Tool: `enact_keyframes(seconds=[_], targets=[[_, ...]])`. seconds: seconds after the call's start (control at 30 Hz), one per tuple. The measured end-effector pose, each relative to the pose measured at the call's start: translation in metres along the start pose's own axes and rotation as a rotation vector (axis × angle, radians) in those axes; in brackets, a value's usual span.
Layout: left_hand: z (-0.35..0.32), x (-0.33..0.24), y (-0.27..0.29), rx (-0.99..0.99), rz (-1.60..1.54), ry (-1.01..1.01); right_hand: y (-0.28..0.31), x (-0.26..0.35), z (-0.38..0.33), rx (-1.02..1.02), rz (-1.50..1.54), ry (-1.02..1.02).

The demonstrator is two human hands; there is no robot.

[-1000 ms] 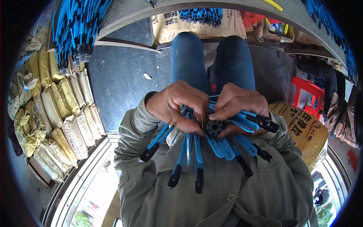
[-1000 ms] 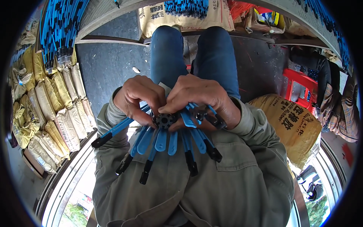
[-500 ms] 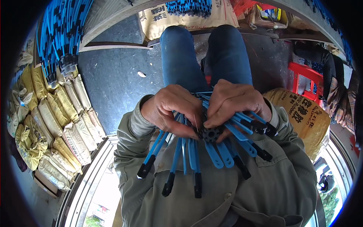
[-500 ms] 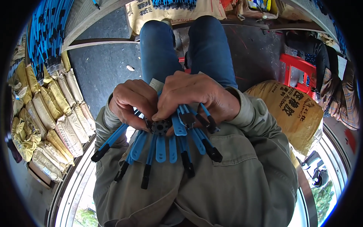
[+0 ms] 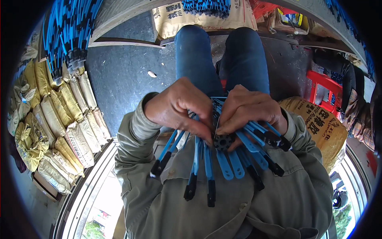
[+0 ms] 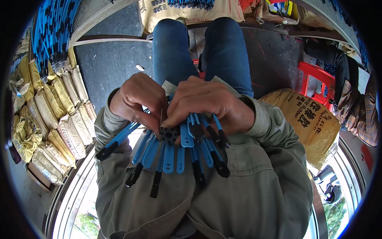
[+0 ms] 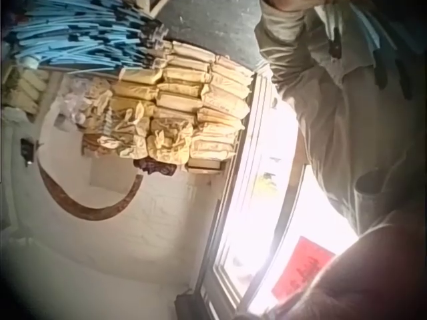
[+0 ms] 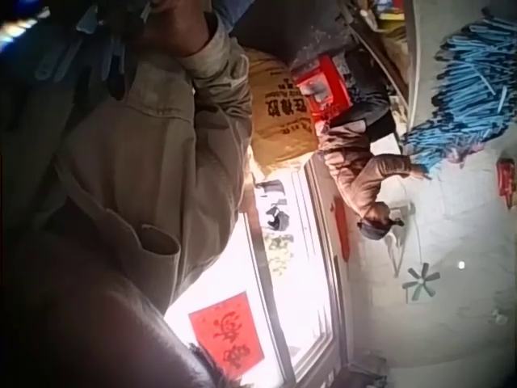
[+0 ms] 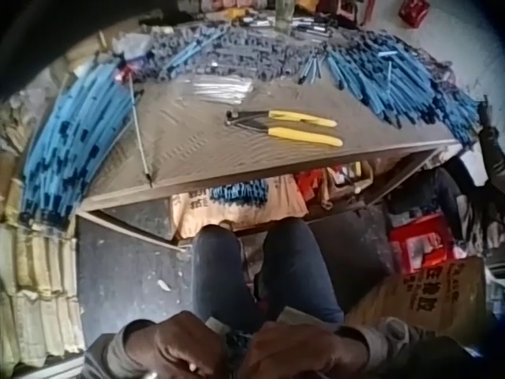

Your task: The person assembles an umbrella frame by threading a wire through plastic rib components, attaching them around a central hub, and securing the wire using pliers.

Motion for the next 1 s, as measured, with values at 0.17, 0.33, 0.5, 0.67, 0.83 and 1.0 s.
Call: enact_keyframes(seconds=[0.17,0.33,0.5,0.67,0.83,1.0], targets=[[0.009,0.005,0.015,0.125,-0.004,0.094,-0.007,0.004,-0.001,-0.154,0.340,-0.177],[0.015,0.024,0.022,0.078,-0.137,0.121,0.014,0.006,0.014,0.029,-0.085,0.009],[0.004,0.019,0.030,-0.483,-0.044,0.134,0.019,-0.002,0.020,0.002,-0.022,0.008],[-0.062,-0.007,-0.015,-1.420,0.324,-0.389,0.016,-0.011,0.031,-0.332,-0.056,-0.135],[-0.018,-0.002,-0.072,-1.323,0.592,-0.063,0.000,-0.010,0.047,-0.441,-0.164,-0.089],[-0.008,-0.013,-0.073,-1.168,0.561,0.133,-0.005,0.000,0.040,-0.464,-0.049,-0.010]])
Point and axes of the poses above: each hand's wrist, its own z-axis towards the middle knuckle, its own y-axis out of the back of the hand, x = y × z, the point moved 2 cm from there along z, towards the middle knuckle, and after that the axes turned 9 degrees about x, right-handed, at the moved point
